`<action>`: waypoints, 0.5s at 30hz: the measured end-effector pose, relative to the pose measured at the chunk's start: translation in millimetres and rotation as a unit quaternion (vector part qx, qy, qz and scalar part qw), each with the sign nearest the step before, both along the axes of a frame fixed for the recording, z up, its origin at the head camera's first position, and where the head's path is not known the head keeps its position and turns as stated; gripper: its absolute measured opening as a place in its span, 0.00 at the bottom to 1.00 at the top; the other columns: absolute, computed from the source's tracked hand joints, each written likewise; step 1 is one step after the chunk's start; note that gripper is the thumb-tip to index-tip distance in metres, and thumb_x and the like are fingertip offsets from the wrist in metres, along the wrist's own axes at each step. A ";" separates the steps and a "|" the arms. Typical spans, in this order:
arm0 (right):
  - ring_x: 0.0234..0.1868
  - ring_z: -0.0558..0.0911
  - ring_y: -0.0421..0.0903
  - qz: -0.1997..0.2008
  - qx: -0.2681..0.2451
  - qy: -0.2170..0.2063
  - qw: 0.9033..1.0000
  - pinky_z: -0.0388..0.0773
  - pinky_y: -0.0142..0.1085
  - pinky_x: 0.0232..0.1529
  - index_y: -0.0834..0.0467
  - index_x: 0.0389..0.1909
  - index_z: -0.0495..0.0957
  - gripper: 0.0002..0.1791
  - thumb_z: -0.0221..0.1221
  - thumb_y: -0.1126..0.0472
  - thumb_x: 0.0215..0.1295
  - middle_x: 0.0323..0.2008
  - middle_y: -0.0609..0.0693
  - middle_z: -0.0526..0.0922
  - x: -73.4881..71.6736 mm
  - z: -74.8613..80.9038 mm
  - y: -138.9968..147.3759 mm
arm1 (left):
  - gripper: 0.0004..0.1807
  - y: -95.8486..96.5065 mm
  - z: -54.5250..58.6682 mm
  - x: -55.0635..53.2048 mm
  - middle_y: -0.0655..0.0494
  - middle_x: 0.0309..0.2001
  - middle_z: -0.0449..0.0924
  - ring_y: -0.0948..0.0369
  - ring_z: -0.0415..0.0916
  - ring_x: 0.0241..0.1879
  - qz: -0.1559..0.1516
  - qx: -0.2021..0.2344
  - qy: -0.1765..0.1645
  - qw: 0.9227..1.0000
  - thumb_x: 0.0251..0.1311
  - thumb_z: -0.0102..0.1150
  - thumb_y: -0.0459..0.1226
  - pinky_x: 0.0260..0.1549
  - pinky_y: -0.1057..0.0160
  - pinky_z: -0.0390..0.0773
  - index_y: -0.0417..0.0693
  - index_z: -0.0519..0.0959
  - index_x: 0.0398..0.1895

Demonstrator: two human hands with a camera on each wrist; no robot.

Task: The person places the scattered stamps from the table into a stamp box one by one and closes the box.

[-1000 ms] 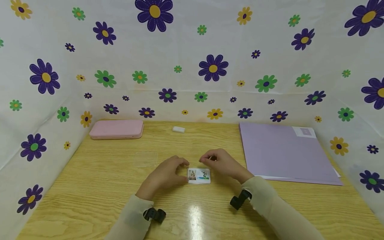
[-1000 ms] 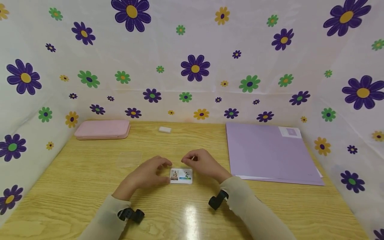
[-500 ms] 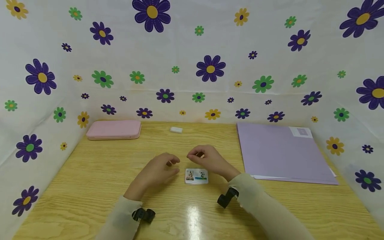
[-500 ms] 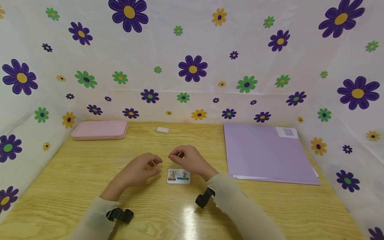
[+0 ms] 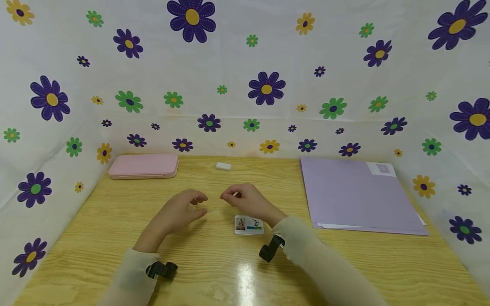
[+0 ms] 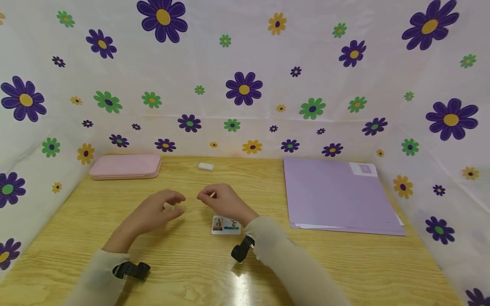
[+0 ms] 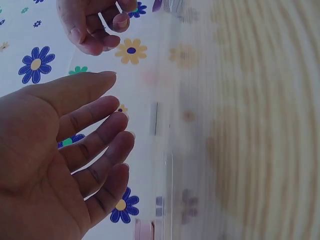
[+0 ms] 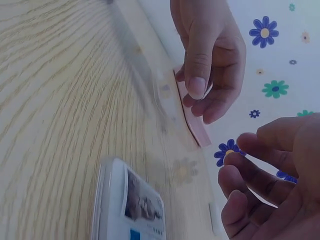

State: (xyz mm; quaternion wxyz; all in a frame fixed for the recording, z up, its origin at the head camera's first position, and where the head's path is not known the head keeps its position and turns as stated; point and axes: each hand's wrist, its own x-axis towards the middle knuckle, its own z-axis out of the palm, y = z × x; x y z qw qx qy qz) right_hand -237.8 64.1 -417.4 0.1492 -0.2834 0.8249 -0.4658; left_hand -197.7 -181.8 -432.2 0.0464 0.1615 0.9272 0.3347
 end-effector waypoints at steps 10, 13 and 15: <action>0.47 0.76 0.48 0.010 0.034 0.006 0.999 0.76 0.40 0.44 0.59 0.64 0.72 0.26 0.62 0.57 0.68 0.57 0.57 0.74 -2.6 0.4 -32.2 | 0.27 -39.6 -0.5 -3.2 0.49 0.57 0.76 0.47 0.71 0.58 0.010 -0.005 -0.003 1.000 0.60 0.69 0.43 0.55 0.41 0.70 0.46 0.76 0.61; 0.52 0.75 0.52 0.013 0.044 0.004 0.999 0.75 0.41 0.47 0.58 0.66 0.71 0.29 0.65 0.57 0.65 0.60 0.57 0.72 -4.3 -1.0 -41.3 | 0.30 -51.2 -0.1 -4.5 0.47 0.57 0.76 0.45 0.70 0.58 0.009 -0.015 0.002 1.000 0.58 0.71 0.43 0.56 0.40 0.69 0.45 0.75 0.62; 0.54 0.74 0.54 0.018 0.053 0.006 0.998 0.74 0.40 0.49 0.59 0.66 0.71 0.31 0.67 0.57 0.63 0.61 0.57 0.70 -5.4 -2.3 -48.2 | 0.31 -59.4 0.0 -5.5 0.46 0.58 0.75 0.45 0.70 0.58 0.009 -0.025 0.006 1.000 0.57 0.72 0.43 0.56 0.40 0.68 0.45 0.74 0.63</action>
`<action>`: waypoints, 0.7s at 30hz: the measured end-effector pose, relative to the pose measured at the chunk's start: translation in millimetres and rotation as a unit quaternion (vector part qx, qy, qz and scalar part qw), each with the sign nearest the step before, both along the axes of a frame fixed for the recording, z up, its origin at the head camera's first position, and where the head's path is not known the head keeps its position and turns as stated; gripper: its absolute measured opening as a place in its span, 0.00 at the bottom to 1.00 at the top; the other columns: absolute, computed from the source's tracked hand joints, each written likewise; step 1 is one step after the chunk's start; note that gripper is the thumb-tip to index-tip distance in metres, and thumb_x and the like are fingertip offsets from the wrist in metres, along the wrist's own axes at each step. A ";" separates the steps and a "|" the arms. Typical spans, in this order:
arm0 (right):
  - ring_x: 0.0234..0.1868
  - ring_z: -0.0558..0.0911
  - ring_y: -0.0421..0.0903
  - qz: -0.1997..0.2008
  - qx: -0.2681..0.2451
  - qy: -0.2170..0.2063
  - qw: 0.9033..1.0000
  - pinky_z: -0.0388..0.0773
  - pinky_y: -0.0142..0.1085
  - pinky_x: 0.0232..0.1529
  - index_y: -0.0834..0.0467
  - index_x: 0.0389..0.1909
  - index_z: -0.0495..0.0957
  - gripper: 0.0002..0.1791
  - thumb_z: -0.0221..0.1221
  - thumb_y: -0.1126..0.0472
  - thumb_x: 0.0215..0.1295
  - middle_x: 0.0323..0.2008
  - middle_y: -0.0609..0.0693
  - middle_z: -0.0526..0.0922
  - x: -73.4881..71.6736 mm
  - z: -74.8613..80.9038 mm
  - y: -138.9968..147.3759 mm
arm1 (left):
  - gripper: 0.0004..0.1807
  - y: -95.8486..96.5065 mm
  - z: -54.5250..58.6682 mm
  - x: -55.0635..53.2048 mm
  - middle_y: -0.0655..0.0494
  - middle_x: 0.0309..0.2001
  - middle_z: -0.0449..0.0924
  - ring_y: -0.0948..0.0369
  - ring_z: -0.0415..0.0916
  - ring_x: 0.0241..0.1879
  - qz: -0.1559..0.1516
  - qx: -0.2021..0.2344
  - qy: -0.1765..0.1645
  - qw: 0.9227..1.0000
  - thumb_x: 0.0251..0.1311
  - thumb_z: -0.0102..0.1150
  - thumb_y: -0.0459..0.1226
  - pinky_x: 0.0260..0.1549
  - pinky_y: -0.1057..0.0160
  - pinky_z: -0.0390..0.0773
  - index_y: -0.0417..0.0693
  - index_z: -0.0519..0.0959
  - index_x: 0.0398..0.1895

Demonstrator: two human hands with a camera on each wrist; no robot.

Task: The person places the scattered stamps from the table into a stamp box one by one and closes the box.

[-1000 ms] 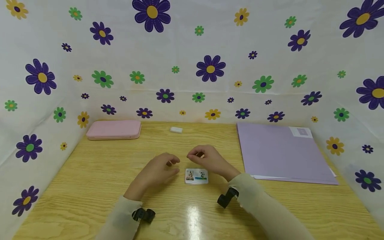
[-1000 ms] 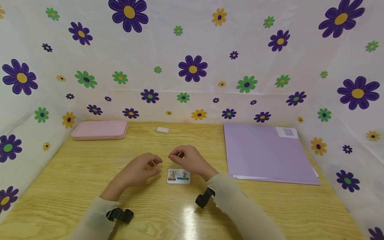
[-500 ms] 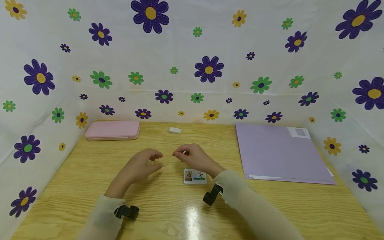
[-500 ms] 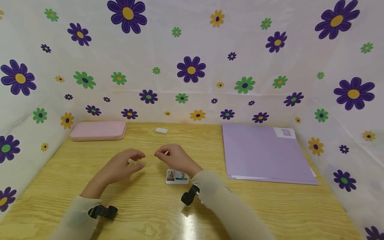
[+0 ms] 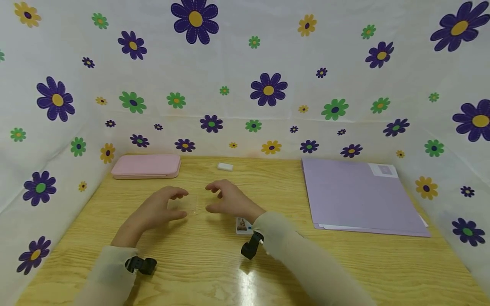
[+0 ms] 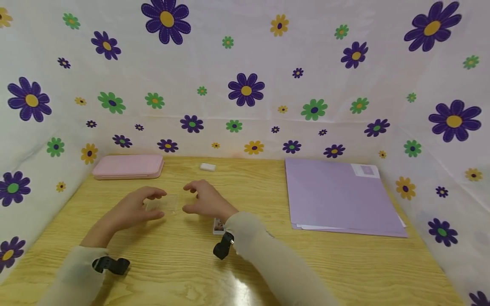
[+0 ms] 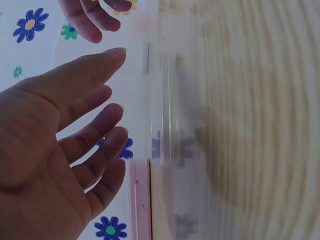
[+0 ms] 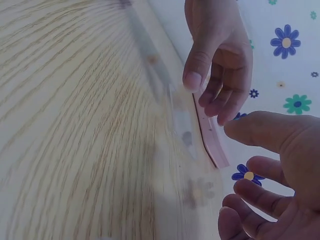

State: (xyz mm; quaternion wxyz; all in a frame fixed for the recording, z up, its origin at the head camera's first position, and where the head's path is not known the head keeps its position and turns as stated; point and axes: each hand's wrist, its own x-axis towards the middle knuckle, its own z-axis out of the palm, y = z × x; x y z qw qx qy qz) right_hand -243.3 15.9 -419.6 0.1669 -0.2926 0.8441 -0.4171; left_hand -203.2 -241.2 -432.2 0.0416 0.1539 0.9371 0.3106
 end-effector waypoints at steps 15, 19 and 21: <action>0.56 0.73 0.49 0.004 0.078 0.034 0.996 0.71 0.36 0.55 0.58 0.66 0.71 0.35 0.71 0.54 0.58 0.57 0.56 0.73 -9.5 -9.8 -38.8 | 0.40 -39.8 -9.9 -14.3 0.39 0.63 0.66 0.40 0.66 0.60 0.001 -0.011 -0.027 1.000 0.53 0.74 0.47 0.57 0.38 0.66 0.44 0.69 0.67; 0.56 0.73 0.48 -0.003 0.093 0.037 0.995 0.70 0.35 0.57 0.58 0.66 0.71 0.36 0.72 0.53 0.57 0.56 0.55 0.73 -13.1 -15.1 -47.3 | 0.41 -45.1 -12.2 -17.0 0.38 0.62 0.69 0.40 0.67 0.60 -0.007 -0.010 -0.032 0.999 0.52 0.75 0.47 0.59 0.37 0.64 0.41 0.69 0.67; 0.56 0.73 0.47 -0.003 0.106 0.045 0.993 0.70 0.35 0.57 0.58 0.65 0.72 0.36 0.72 0.52 0.57 0.56 0.54 0.73 -14.9 -17.5 -50.2 | 0.42 -46.3 -13.5 -18.9 0.39 0.61 0.71 0.40 0.67 0.60 -0.010 -0.008 -0.039 0.999 0.51 0.75 0.48 0.60 0.38 0.63 0.40 0.69 0.67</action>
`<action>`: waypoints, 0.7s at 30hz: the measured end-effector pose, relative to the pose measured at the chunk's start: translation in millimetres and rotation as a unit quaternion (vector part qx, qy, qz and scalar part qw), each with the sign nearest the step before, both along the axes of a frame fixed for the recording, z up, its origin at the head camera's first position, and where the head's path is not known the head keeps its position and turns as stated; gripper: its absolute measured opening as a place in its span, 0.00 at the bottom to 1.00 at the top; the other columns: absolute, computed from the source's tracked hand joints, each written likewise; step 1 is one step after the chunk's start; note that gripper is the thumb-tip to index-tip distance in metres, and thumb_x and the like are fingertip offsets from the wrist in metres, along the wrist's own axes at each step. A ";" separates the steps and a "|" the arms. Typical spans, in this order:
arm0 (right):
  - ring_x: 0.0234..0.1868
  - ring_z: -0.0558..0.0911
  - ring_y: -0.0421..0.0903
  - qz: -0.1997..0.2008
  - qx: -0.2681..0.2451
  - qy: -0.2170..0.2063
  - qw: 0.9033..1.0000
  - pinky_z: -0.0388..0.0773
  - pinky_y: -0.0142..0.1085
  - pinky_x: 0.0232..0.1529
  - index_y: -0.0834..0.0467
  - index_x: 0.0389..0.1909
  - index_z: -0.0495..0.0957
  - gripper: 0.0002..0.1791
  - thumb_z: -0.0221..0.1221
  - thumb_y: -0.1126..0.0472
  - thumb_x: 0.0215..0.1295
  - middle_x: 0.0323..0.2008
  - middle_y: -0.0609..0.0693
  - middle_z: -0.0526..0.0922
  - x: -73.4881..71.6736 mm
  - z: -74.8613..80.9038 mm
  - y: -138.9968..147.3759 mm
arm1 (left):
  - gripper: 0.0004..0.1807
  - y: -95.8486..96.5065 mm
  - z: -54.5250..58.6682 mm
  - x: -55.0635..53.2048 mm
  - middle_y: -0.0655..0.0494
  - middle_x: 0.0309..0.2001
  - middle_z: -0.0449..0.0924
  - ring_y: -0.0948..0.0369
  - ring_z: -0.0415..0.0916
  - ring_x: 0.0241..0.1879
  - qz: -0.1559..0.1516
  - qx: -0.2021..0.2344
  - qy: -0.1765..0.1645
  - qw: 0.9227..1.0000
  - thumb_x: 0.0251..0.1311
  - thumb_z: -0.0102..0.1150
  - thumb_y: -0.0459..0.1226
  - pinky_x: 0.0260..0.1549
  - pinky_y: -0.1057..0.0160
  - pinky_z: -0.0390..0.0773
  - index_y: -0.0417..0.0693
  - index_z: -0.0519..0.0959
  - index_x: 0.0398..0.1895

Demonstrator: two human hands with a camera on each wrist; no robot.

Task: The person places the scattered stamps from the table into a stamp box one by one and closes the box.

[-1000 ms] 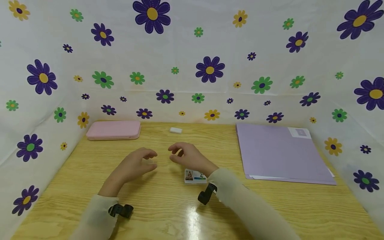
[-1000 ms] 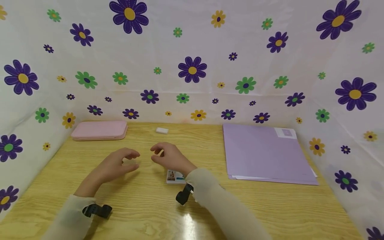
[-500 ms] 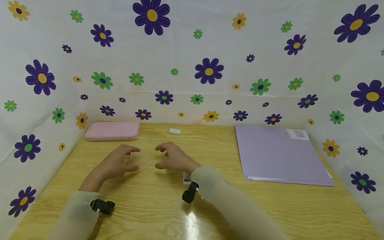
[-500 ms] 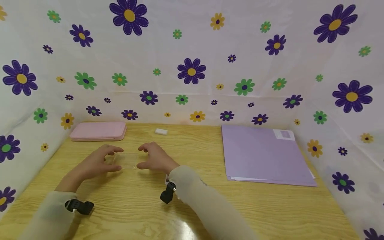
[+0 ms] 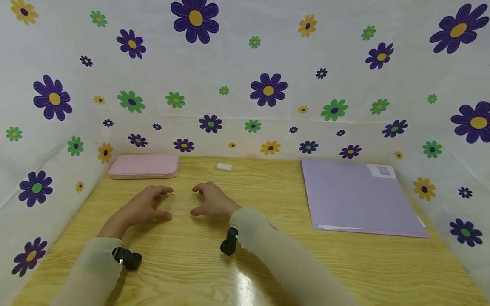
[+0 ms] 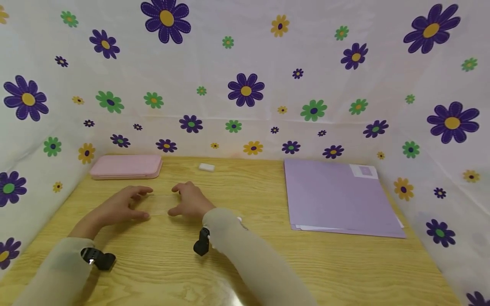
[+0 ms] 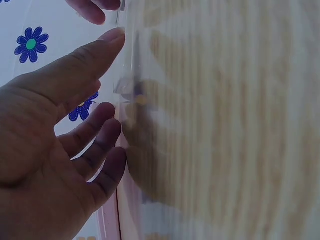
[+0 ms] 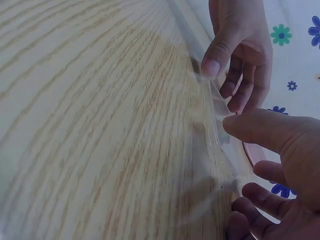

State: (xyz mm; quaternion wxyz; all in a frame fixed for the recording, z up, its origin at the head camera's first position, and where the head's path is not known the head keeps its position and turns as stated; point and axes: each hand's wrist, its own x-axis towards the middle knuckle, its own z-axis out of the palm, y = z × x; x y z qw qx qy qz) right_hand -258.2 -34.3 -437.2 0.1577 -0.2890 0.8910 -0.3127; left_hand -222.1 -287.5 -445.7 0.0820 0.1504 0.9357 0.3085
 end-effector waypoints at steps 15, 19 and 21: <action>0.52 0.73 0.44 -0.011 0.058 0.017 0.998 0.70 0.35 0.56 0.53 0.61 0.77 0.34 0.73 0.49 0.53 0.52 0.48 0.71 -1.0 -2.6 -9.9 | 0.36 -2.9 -5.1 -5.6 0.39 0.62 0.71 0.40 0.62 0.64 -0.024 0.024 -0.007 0.999 0.53 0.75 0.41 0.63 0.38 0.58 0.37 0.73 0.63; 0.51 0.73 0.44 0.001 0.057 0.018 0.998 0.71 0.34 0.54 0.55 0.59 0.78 0.32 0.73 0.49 0.54 0.51 0.48 0.72 -0.8 -2.0 -11.3 | 0.35 -3.9 -5.0 -5.0 0.38 0.62 0.70 0.39 0.61 0.64 -0.030 0.033 -0.016 0.999 0.54 0.74 0.41 0.63 0.38 0.57 0.37 0.73 0.63; 0.51 0.74 0.43 0.004 0.055 0.014 0.998 0.70 0.33 0.55 0.56 0.59 0.78 0.32 0.73 0.50 0.54 0.51 0.48 0.73 -1.1 -1.3 -11.7 | 0.35 -4.8 -4.9 -4.2 0.38 0.63 0.69 0.39 0.61 0.64 -0.031 0.034 -0.019 0.999 0.55 0.73 0.41 0.63 0.38 0.57 0.38 0.72 0.64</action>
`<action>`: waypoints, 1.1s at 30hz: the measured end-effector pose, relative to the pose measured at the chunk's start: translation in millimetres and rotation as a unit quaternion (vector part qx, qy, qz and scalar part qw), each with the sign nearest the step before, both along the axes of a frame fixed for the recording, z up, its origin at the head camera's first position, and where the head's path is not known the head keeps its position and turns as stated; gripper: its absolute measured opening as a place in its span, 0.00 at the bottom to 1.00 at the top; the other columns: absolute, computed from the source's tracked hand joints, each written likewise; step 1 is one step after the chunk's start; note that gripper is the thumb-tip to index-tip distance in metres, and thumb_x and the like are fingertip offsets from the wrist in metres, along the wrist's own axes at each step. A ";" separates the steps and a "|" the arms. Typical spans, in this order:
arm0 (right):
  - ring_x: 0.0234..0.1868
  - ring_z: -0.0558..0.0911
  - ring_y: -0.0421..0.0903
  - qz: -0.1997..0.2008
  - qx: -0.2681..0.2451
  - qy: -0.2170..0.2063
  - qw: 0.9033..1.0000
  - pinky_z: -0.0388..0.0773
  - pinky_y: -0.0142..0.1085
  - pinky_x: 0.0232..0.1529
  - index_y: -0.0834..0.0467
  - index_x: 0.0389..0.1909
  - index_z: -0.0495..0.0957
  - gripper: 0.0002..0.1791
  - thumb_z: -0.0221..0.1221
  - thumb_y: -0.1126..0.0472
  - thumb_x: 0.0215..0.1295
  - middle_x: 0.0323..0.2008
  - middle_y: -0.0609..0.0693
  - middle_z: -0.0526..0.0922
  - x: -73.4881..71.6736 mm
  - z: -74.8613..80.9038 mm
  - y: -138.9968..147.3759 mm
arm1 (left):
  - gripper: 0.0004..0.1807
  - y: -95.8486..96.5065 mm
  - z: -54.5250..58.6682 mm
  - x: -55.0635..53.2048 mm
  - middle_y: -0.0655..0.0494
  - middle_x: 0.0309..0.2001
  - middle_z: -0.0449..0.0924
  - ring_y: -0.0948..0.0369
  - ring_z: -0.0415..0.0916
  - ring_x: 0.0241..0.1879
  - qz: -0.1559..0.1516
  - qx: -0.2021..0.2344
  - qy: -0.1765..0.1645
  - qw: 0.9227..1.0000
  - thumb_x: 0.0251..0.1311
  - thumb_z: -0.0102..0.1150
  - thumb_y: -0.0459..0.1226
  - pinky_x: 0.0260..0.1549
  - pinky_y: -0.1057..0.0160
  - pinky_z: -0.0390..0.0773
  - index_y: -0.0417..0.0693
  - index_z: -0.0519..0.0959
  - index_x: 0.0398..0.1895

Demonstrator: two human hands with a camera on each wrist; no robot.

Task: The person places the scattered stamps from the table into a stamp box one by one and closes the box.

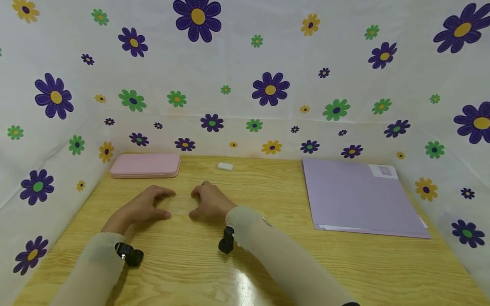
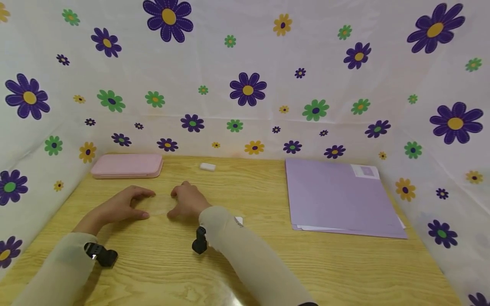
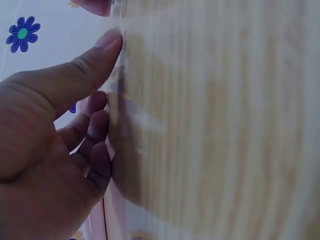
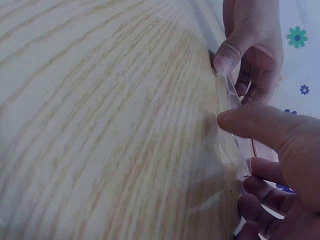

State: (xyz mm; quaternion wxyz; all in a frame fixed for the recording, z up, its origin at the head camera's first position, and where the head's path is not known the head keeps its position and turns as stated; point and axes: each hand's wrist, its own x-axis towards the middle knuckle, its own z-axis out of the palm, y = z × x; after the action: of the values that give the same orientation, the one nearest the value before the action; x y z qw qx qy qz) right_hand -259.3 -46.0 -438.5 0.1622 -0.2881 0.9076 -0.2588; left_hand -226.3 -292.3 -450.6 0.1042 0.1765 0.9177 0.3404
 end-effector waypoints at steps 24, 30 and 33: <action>0.53 0.75 0.52 0.035 -0.127 -0.024 0.991 0.74 0.35 0.49 0.60 0.65 0.74 0.35 0.71 0.52 0.57 0.56 0.55 0.74 13.5 23.5 30.7 | 0.31 4.9 24.7 25.5 0.43 0.61 0.73 0.47 0.70 0.58 -0.009 0.064 0.019 0.998 0.63 0.66 0.39 0.51 0.41 0.71 0.43 0.69 0.68; 0.54 0.73 0.52 0.028 -0.167 -0.018 0.985 0.74 0.37 0.47 0.54 0.66 0.72 0.35 0.69 0.49 0.58 0.58 0.49 0.73 25.6 25.7 45.9 | 0.32 13.5 31.1 34.6 0.46 0.60 0.74 0.50 0.71 0.56 -0.005 0.066 0.051 0.997 0.62 0.67 0.40 0.49 0.45 0.71 0.44 0.70 0.68; 0.55 0.72 0.54 0.023 -0.187 -0.019 0.982 0.73 0.40 0.48 0.51 0.67 0.71 0.34 0.68 0.49 0.60 0.59 0.50 0.72 32.5 27.4 57.5 | 0.31 21.9 35.0 38.2 0.47 0.60 0.74 0.50 0.71 0.55 -0.012 0.070 0.069 0.995 0.62 0.68 0.41 0.48 0.47 0.71 0.47 0.70 0.67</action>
State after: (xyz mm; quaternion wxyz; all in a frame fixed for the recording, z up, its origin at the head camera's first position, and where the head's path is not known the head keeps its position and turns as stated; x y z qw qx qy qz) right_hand -226.8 11.5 -411.1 0.1287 -0.3295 0.8330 -0.4255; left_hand -188.1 -270.4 -415.6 0.0325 0.2169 0.8945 0.3895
